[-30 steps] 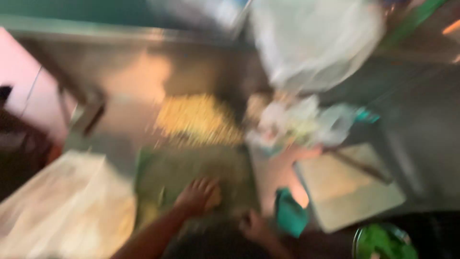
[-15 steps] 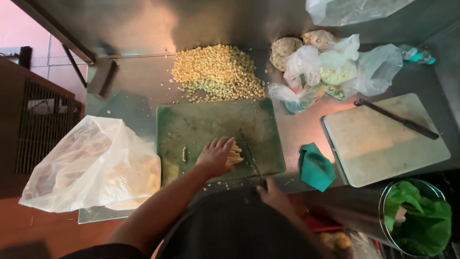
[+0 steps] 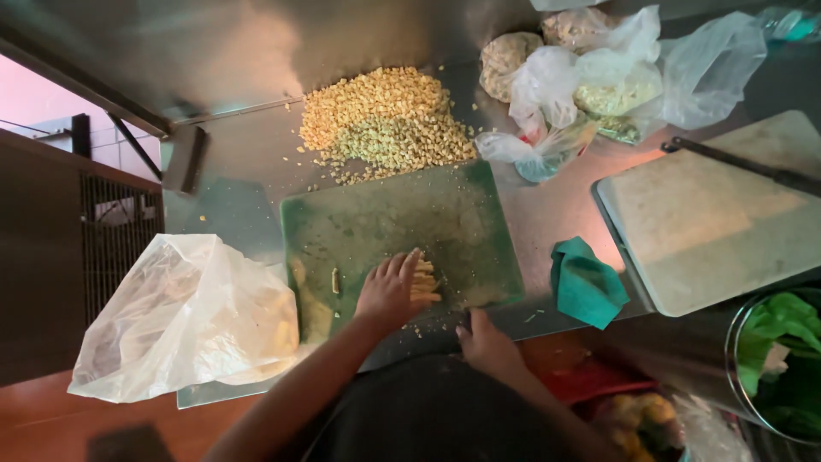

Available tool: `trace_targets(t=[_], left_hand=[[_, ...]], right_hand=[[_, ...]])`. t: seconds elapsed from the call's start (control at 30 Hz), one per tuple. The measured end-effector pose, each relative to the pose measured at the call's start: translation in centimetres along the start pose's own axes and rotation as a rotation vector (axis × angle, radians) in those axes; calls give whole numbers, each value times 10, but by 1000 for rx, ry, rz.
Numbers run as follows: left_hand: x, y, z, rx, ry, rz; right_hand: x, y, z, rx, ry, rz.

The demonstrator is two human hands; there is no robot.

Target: Cut baby corn into small pieces on a cutting board.

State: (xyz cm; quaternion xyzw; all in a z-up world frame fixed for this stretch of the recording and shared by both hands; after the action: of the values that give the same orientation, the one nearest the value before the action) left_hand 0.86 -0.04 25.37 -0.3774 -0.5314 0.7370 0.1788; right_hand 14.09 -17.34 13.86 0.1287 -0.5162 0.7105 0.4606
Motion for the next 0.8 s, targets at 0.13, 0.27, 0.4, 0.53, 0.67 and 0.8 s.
trace_targets(t=[0.13, 0.27, 0.4, 0.53, 0.67, 0.8], left_hand=[[-4, 1, -6, -16, 8, -2], [1, 11, -4, -78, -51, 18], [6, 17, 3, -142, -110, -9], [8, 16, 0, -143, -155, -44], [-6, -8, 0, -95, -113, -28], [-7, -3, 1, -8, -49, 29]], right_hand=[[11, -4, -6, 138, 52, 17], [7, -5, -8, 114, -7, -2], [20, -32, -3, 231, 139, 50], [-30, -3, -20, 287, 156, 63], [-33, 3, -31, 149, -95, 34], [-21, -3, -28, 170, -78, 52]])
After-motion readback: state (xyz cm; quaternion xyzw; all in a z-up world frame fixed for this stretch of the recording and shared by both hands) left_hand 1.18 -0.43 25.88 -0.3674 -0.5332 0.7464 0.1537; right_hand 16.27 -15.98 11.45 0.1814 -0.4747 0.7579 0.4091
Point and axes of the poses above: each hand's wrist, its own z-axis away from the middle knuckle, its own y-axis out of the palm, x = y × z, the point moved 6 cm from there along -z, towards the middle knuckle
